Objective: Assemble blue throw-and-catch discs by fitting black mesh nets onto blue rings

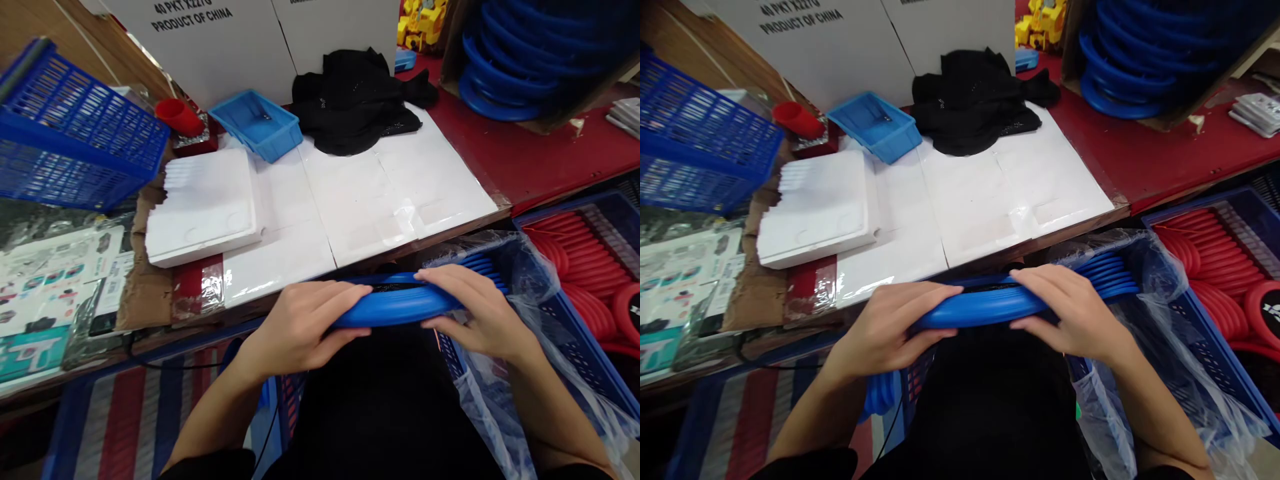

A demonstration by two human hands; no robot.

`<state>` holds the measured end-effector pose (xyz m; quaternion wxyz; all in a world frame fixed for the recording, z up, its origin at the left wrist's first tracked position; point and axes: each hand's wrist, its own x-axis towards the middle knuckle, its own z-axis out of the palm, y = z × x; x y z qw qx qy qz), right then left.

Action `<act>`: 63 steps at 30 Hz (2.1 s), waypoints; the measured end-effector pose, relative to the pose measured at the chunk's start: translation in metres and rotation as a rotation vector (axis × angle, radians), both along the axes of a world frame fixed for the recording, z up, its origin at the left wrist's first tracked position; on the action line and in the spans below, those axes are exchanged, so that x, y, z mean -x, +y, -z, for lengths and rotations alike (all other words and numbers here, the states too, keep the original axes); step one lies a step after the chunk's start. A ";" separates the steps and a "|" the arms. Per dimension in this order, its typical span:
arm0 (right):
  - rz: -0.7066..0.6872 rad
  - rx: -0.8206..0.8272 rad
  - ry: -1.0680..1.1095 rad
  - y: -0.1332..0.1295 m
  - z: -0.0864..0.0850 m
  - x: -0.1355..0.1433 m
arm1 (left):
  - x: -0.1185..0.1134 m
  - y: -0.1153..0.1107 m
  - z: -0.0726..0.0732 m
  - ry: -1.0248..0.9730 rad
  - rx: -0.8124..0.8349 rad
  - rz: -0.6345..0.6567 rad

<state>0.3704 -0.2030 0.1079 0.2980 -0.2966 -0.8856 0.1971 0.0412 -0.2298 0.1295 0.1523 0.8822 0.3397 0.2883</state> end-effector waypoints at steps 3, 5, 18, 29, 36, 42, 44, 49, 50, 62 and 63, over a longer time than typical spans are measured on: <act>0.062 0.039 0.081 0.000 0.009 -0.013 | 0.018 -0.010 0.021 -0.116 0.094 -0.140; 0.113 0.033 0.124 0.000 0.013 -0.012 | 0.024 -0.013 0.037 -0.194 0.156 -0.256; -0.070 -0.203 -0.124 -0.009 -0.014 0.024 | 0.000 -0.010 -0.002 0.084 0.169 0.114; 0.009 0.190 0.137 -0.007 0.058 -0.026 | 0.018 -0.028 0.030 -0.220 0.094 -0.003; 0.035 -0.041 0.103 -0.010 0.040 0.003 | 0.042 -0.009 0.037 -0.122 0.358 -0.030; -0.017 -0.116 -0.039 -0.011 0.015 0.023 | 0.021 -0.014 0.034 0.002 0.106 -0.113; 0.001 -0.006 0.010 -0.008 0.023 0.007 | 0.036 -0.013 0.044 -0.105 0.177 -0.152; 0.042 0.030 0.126 -0.003 0.048 -0.016 | 0.059 -0.005 0.071 -0.218 0.444 -0.159; 0.035 0.011 0.094 -0.004 0.049 -0.013 | 0.055 -0.004 0.072 -0.174 0.472 -0.163; -0.053 0.045 0.070 0.002 0.053 -0.003 | 0.006 -0.003 0.043 -0.122 0.109 0.031; -0.042 0.059 0.092 0.002 0.058 -0.006 | 0.008 -0.003 0.044 -0.137 0.141 0.049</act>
